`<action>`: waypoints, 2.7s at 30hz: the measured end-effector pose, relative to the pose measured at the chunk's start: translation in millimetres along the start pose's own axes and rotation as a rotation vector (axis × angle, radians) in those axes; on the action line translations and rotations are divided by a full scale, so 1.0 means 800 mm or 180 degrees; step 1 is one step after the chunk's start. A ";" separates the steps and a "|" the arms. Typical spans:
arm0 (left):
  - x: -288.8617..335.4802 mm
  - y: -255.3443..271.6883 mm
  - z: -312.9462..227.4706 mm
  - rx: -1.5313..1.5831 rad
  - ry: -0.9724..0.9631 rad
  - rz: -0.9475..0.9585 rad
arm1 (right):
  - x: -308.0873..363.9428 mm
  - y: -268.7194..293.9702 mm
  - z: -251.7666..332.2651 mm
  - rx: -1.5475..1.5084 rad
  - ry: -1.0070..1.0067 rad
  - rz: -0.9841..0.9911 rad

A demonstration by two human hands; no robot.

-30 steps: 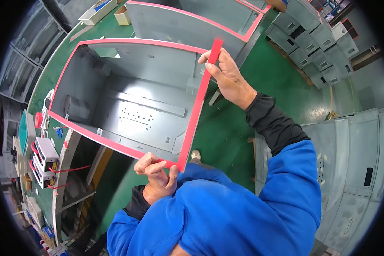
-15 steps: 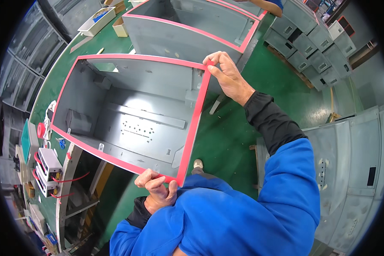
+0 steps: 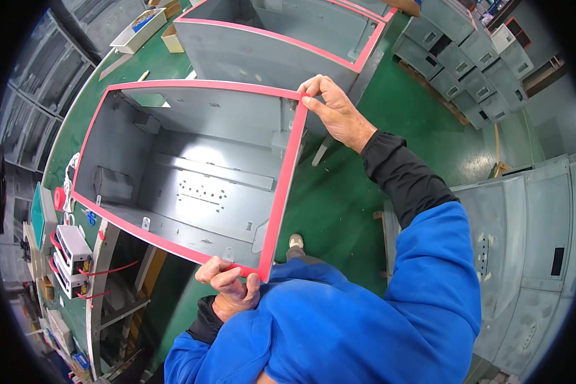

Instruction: The person applies a strip of red tape along the edges of a gray metal cabinet door. They use a utility knife to trim the tape and scrape the surface of the door. The person then moves the cabinet door to a stack of similar units.

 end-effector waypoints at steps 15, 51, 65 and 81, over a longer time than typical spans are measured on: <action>-0.004 0.002 0.000 0.0021 0.0063 0.0040 | 0.001 0.001 -0.006 -0.0240 -0.0132 0.0033; -0.004 -0.003 -0.003 -0.0042 0.0026 0.0039 | -0.013 -0.003 -0.053 -0.0919 -0.0460 -0.0582; 0.003 0.007 0.012 0.0713 0.0100 -0.0198 | 0.078 -0.030 0.008 0.1175 0.1975 -0.0201; 0.024 0.101 0.124 0.2342 0.0019 0.0365 | 0.321 -0.184 0.144 0.0959 0.1358 -0.0874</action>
Point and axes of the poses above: each hand's wrist, its own x-axis away from the middle knuckle, its own y-axis out of the back of the hand, z = x × y, the point moved 2 cm from there along -x, towards the middle knuckle, and after that the axes turned 8 degrees about -z, right-handed, at the moved point
